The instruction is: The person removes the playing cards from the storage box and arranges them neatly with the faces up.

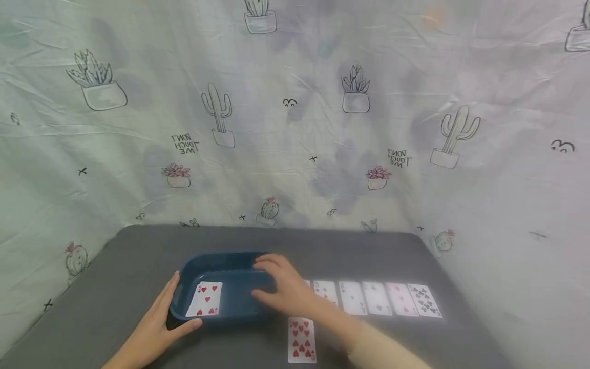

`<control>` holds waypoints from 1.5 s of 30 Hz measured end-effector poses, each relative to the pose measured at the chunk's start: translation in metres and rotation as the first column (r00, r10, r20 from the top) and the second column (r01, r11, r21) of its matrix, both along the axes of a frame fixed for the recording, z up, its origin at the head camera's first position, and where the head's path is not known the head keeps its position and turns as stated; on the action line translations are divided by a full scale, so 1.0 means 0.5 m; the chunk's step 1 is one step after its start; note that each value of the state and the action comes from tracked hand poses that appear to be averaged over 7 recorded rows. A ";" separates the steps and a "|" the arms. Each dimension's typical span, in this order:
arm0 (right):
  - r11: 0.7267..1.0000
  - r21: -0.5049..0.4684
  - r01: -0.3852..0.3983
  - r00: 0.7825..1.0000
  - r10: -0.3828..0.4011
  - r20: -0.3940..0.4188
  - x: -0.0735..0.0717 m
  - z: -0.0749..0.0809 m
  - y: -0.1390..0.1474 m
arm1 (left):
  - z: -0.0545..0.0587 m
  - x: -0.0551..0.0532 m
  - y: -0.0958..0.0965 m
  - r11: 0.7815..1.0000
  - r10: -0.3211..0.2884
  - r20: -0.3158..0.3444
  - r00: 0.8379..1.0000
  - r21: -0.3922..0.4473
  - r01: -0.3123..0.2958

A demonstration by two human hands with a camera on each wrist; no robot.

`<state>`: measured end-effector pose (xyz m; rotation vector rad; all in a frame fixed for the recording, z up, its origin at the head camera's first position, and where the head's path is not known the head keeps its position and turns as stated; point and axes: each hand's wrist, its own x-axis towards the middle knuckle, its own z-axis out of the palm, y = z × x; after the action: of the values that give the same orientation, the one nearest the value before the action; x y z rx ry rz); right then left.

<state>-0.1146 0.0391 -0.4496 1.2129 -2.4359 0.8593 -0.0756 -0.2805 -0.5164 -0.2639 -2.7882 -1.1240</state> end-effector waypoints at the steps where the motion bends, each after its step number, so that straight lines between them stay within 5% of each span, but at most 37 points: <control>1: 1.000 0.016 -0.002 1.000 0.002 0.013 -0.011 0.000 -0.017 | 0.001 -0.001 0.001 1.000 0.001 0.000 1.000 -0.002 -0.001; 8: 0.988 0.151 0.033 0.995 -0.047 0.092 -0.071 -0.028 -0.101 | 0.005 -0.003 0.003 1.000 0.003 0.015 1.000 -0.012 -0.002; 21: 0.965 0.248 -0.091 0.949 0.009 0.314 -0.118 -0.060 -0.162 | 0.002 0.000 0.001 1.000 -0.027 0.001 1.000 0.008 0.027; 31: 0.958 0.288 -0.013 0.962 -0.067 0.264 -0.119 -0.075 -0.175 | 0.001 -0.001 0.000 1.000 -0.021 -0.020 1.000 -0.009 0.020; 37: 0.964 0.262 -0.055 0.976 -0.003 0.216 -0.124 -0.083 -0.183 | 0.001 -0.003 0.001 1.000 -0.016 0.002 1.000 -0.018 0.016; 45: 0.933 0.355 -0.058 0.993 0.016 0.119 -0.118 -0.077 -0.197 | 0.000 -0.003 -0.001 1.000 -0.027 -0.033 0.999 -0.002 0.027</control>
<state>-0.1738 -0.0597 -0.4882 1.3660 -2.7579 0.5174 -0.0771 -0.2808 -0.5165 -0.3180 -2.7650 -1.1128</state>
